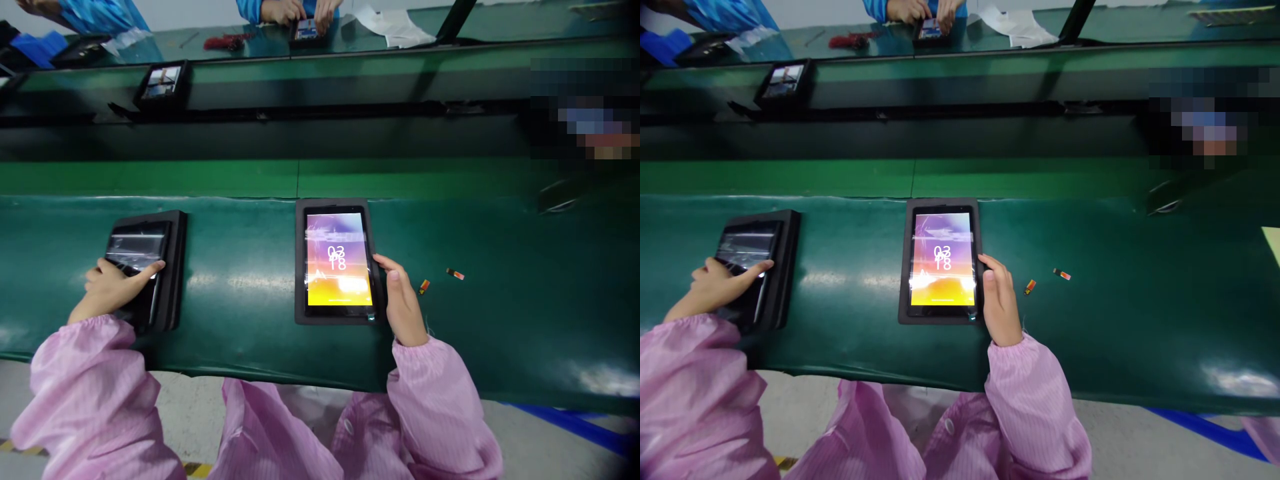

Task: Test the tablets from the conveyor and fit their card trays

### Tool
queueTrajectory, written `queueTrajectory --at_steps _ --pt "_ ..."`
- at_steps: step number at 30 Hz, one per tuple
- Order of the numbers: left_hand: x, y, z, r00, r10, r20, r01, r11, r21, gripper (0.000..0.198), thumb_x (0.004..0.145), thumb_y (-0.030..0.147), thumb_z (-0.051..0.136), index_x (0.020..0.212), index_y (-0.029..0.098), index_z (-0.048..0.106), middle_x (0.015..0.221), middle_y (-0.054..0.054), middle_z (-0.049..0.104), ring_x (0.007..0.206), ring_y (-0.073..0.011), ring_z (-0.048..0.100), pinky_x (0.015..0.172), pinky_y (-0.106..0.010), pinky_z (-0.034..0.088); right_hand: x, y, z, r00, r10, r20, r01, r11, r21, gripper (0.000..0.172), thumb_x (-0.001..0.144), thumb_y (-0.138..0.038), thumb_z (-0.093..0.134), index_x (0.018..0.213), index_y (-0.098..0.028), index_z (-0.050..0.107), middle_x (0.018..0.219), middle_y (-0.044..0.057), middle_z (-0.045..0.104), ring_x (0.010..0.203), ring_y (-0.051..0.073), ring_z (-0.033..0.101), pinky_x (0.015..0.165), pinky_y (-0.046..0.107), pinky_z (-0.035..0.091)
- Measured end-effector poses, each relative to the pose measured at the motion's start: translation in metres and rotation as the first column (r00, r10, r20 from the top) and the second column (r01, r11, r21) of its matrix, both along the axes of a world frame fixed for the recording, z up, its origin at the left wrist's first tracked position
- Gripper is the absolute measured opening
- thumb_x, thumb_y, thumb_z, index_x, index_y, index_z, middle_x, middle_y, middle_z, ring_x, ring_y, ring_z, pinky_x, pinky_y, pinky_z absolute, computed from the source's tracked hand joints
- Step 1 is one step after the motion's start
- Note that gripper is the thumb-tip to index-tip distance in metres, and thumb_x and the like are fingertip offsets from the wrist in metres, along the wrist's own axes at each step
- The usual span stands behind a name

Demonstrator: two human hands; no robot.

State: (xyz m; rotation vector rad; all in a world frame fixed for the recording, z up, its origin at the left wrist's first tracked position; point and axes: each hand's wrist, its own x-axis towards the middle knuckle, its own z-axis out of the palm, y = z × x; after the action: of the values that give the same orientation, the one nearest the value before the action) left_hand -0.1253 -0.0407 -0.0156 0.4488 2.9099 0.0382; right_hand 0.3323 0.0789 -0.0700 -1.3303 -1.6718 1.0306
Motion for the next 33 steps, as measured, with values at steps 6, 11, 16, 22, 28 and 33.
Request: queueTrajectory --at_steps 6,11,16,22,28,33 --pt "-0.003 -0.002 -0.003 1.000 0.000 -0.015 0.000 1.000 0.003 0.125 0.055 0.077 0.054 0.143 -0.007 0.024 0.144 -0.035 0.030 0.132 -0.0525 0.032 0.108 -0.060 0.026 -0.001 0.000 0.002 1.000 0.001 0.009 -0.001 1.000 -0.012 0.046 0.098 -0.052 0.028 0.126 -0.026 0.054 0.133 0.007 0.056 0.128 0.022 0.047 0.111 0.048 0.033" --pt "-0.004 -0.003 -0.003 1.000 -0.015 0.003 0.015 1.000 -0.001 0.124 0.056 0.078 0.053 0.142 -0.007 0.024 0.144 -0.036 0.029 0.134 -0.0526 0.030 0.108 -0.061 0.026 -0.001 0.000 0.002 1.000 -0.006 0.006 0.006 1.000 -0.007 0.047 0.098 -0.054 0.028 0.125 -0.026 0.055 0.132 0.007 0.057 0.127 0.023 0.048 0.111 0.049 0.034" --pt "-0.001 -0.001 -0.001 1.000 -0.009 -0.009 0.009 1.000 -0.001 0.125 0.055 0.078 0.053 0.141 -0.009 0.024 0.143 -0.037 0.030 0.133 -0.0531 0.031 0.108 -0.060 0.026 -0.001 0.001 0.001 1.000 0.000 0.011 0.000 1.000 -0.002 0.046 0.098 -0.053 0.028 0.125 -0.027 0.054 0.133 0.007 0.056 0.127 0.022 0.048 0.111 0.049 0.034" --pt "-0.008 -0.002 -0.006 1.000 -0.003 -0.022 0.003 1.000 -0.006 0.124 0.056 0.078 0.053 0.142 -0.007 0.024 0.143 -0.036 0.030 0.132 -0.0525 0.032 0.108 -0.060 0.026 0.000 0.001 0.001 1.000 0.003 0.005 -0.003 1.000 0.007 0.045 0.099 -0.051 0.028 0.125 -0.027 0.055 0.133 0.006 0.056 0.128 0.021 0.048 0.112 0.048 0.033" --pt "-0.018 -0.007 -0.013 0.999 -0.018 -0.038 0.018 1.000 -0.002 0.122 0.058 0.078 0.055 0.141 -0.007 0.026 0.142 -0.037 0.032 0.132 -0.0514 0.033 0.107 -0.059 0.028 0.000 0.000 0.000 1.000 0.004 0.005 -0.004 1.000 0.010 0.046 0.099 -0.051 0.027 0.125 -0.027 0.056 0.133 0.006 0.057 0.127 0.021 0.048 0.112 0.048 0.033" --pt "-0.018 -0.011 -0.013 0.997 -0.049 -0.054 0.049 0.999 0.011 0.121 0.061 0.078 0.056 0.141 -0.007 0.025 0.140 -0.038 0.032 0.132 -0.0517 0.033 0.108 -0.058 0.028 0.001 -0.001 -0.003 1.000 0.006 -0.002 -0.006 1.000 -0.011 0.046 0.099 -0.052 0.027 0.125 -0.027 0.056 0.133 0.006 0.056 0.128 0.021 0.047 0.113 0.048 0.031"
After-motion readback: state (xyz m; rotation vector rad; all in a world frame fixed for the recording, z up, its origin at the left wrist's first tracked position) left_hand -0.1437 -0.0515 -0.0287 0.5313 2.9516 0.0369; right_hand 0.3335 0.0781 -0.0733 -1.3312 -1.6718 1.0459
